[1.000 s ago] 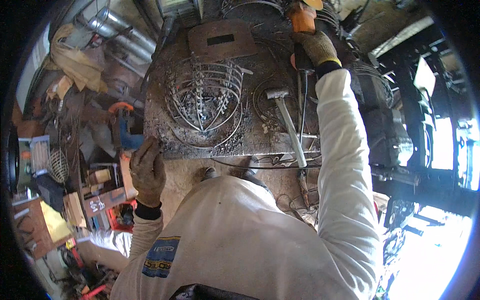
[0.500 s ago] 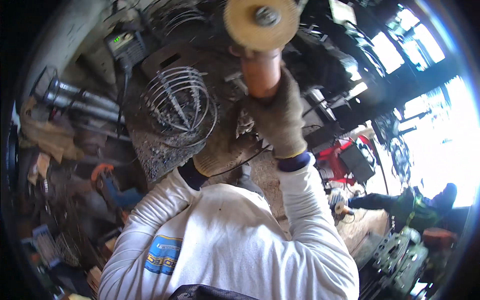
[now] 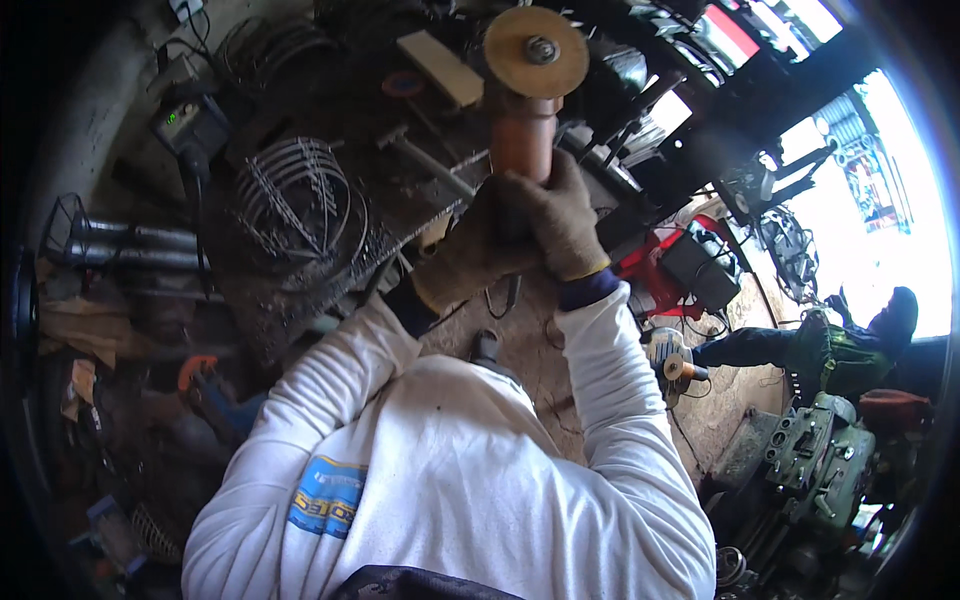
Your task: The person welds and grinds a metal cage structure, using a welding torch to join wires, a hammer to shape the metal, and an angle grinder to smooth the joints.
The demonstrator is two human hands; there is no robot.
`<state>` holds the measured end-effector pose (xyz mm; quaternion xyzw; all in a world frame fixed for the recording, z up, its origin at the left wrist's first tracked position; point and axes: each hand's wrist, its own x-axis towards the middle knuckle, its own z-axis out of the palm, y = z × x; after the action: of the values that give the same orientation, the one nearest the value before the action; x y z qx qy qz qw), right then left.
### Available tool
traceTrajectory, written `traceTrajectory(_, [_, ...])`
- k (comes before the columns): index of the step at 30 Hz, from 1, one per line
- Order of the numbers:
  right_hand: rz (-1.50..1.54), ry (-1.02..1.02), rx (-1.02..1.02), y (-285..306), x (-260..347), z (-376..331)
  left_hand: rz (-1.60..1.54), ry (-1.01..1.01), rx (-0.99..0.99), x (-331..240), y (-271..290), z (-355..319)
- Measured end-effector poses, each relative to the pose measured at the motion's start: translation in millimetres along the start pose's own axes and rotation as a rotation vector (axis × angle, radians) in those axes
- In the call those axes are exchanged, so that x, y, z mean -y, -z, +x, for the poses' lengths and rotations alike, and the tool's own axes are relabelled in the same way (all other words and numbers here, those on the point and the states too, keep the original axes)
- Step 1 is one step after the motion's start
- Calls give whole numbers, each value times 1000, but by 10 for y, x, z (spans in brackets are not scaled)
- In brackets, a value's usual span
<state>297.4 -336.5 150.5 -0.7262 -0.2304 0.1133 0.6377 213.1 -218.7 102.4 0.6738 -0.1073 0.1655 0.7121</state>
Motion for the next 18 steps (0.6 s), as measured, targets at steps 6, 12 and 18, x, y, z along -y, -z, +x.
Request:
traceTrajectory(6, [601, -177, 243, 443, -327, 68, -414, 210, 120, 237, -304, 16])
traceTrajectory(12, [598, -129, 115, 438, -579, 77, 165, 228, 26, 264, -461, 32])
traceTrajectory(18, [647, -177, 82, 535, -763, 83, 555, 465, -94, 340, -510, 6])
